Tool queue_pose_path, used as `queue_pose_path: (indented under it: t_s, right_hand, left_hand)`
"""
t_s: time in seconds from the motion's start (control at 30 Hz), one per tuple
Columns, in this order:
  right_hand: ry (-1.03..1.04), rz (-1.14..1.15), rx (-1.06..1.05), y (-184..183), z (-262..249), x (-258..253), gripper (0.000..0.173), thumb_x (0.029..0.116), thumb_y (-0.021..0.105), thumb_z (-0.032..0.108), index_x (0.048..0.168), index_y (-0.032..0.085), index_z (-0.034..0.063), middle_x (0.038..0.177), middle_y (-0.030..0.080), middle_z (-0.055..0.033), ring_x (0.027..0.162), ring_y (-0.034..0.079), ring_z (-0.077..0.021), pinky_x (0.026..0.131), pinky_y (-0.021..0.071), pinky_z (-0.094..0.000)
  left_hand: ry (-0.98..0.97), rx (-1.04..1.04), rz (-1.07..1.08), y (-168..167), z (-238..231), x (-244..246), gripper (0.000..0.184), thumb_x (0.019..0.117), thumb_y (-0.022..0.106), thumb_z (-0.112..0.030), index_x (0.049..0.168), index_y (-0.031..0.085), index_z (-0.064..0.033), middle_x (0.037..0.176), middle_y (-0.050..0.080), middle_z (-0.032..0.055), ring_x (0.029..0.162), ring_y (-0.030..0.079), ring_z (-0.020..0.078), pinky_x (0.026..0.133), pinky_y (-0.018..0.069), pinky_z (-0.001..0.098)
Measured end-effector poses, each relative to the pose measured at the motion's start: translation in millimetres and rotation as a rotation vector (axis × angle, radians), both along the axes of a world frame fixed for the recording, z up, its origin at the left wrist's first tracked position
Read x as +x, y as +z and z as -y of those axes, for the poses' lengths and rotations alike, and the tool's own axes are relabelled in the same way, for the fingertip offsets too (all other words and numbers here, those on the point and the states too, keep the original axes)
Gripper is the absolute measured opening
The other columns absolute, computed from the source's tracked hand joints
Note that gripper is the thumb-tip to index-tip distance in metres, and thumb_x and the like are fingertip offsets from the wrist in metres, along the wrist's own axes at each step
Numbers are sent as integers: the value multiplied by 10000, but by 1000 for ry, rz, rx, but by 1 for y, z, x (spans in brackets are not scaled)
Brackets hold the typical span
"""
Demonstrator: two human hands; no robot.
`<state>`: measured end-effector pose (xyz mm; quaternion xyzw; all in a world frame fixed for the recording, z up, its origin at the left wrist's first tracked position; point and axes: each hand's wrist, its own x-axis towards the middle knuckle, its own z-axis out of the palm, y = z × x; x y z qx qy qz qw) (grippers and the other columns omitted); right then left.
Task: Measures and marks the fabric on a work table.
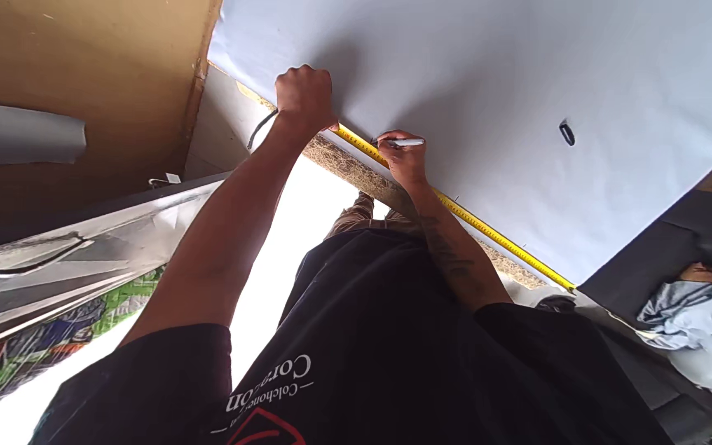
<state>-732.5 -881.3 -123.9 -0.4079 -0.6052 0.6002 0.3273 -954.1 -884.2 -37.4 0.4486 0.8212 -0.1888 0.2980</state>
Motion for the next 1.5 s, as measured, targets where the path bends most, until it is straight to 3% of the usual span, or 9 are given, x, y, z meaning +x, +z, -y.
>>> queue_pose_path:
  t_s: [0.17, 0.33, 0.47, 0.6, 0.67, 0.87, 1.0, 1.23, 1.5]
  right_hand:
    - [15, 37, 30, 75, -11, 60, 266, 1037, 556, 104, 1258, 660, -5, 951, 740, -69, 598, 602, -80, 518, 517, -236]
    - [245, -169, 29, 143, 3, 163, 752, 1002, 506, 331, 1565, 262, -103, 1560, 443, -239, 1247, 631, -248, 978, 570, -383]
    - [-181, -262, 137, 183, 45, 222, 399, 1094, 466, 191, 1314, 614, -107, 1381, 627, -218, 1012, 741, -217, 838, 644, -385]
    - [-492, -262, 310, 208, 99, 302, 310, 1034, 520, 4, 1337, 579, 31, 1342, 666, -143, 803, 713, -117, 651, 592, -271]
    - [-589, -113, 353, 224, 121, 350, 376, 1034, 516, 37, 1400, 435, 63, 1258, 713, -65, 840, 677, -60, 703, 537, -225]
    - [-711, 206, 496, 234, 151, 456, 305, 1072, 543, 202, 1103, 713, -49, 919, 739, -28, 831, 680, -14, 771, 579, -205]
    - [-560, 366, 412, 217, 183, 473, 320, 1060, 575, 279, 1101, 745, 11, 933, 750, -64, 829, 694, -64, 782, 586, -252]
    - [-717, 272, 291, 193, 246, 478, 298, 1026, 627, 280, 1139, 753, 35, 935, 751, -6, 804, 680, -8, 749, 585, -189]
    - [-964, 319, 246, 203, 257, 443, 244, 1009, 636, 184, 1099, 734, -21, 955, 743, -53, 850, 690, -26, 807, 589, -208]
  left_hand:
    - [-68, 95, 70, 1, 22, -13, 465, 795, 829, -461, 1047, 748, -79, 1122, 697, 284, 1080, 647, 538, 808, 474, 779]
    - [-116, 199, 77, 1, 53, -11, 571, 879, 736, -576, 1235, 722, -130, 1312, 660, 233, 1208, 609, 510, 938, 433, 785]
    - [-102, 288, 1, 3, 79, 16, 611, 906, 662, -638, 1264, 723, -147, 1232, 701, 244, 1179, 636, 503, 953, 433, 775]
    - [-90, 395, 24, 9, 102, 79, 598, 943, 640, -585, 1295, 705, -106, 1114, 739, 243, 1076, 682, 493, 917, 465, 752]
    - [-64, 443, 80, 9, 107, 115, 540, 971, 644, -517, 1295, 705, -90, 1092, 749, 225, 1056, 696, 465, 932, 469, 734]
    - [-129, 557, 124, 11, 88, 226, 573, 930, 674, -540, 1264, 719, -78, 1092, 753, 214, 1058, 699, 457, 929, 478, 723]
    - [-291, 784, 141, -18, 31, 275, 659, 911, 713, -530, 1336, 657, -28, 1321, 652, 254, 1241, 613, 455, 1029, 478, 635]
    - [-438, 433, 106, 2, -48, 342, 700, 902, 697, -586, 1356, 636, -56, 1479, 529, 227, 1431, 399, 478, 1114, 282, 759]
    - [-846, 451, 207, -37, -189, 435, 508, 991, 605, -121, 1495, 535, -134, 1549, 461, 209, 1392, 452, 484, 1012, 496, 649]
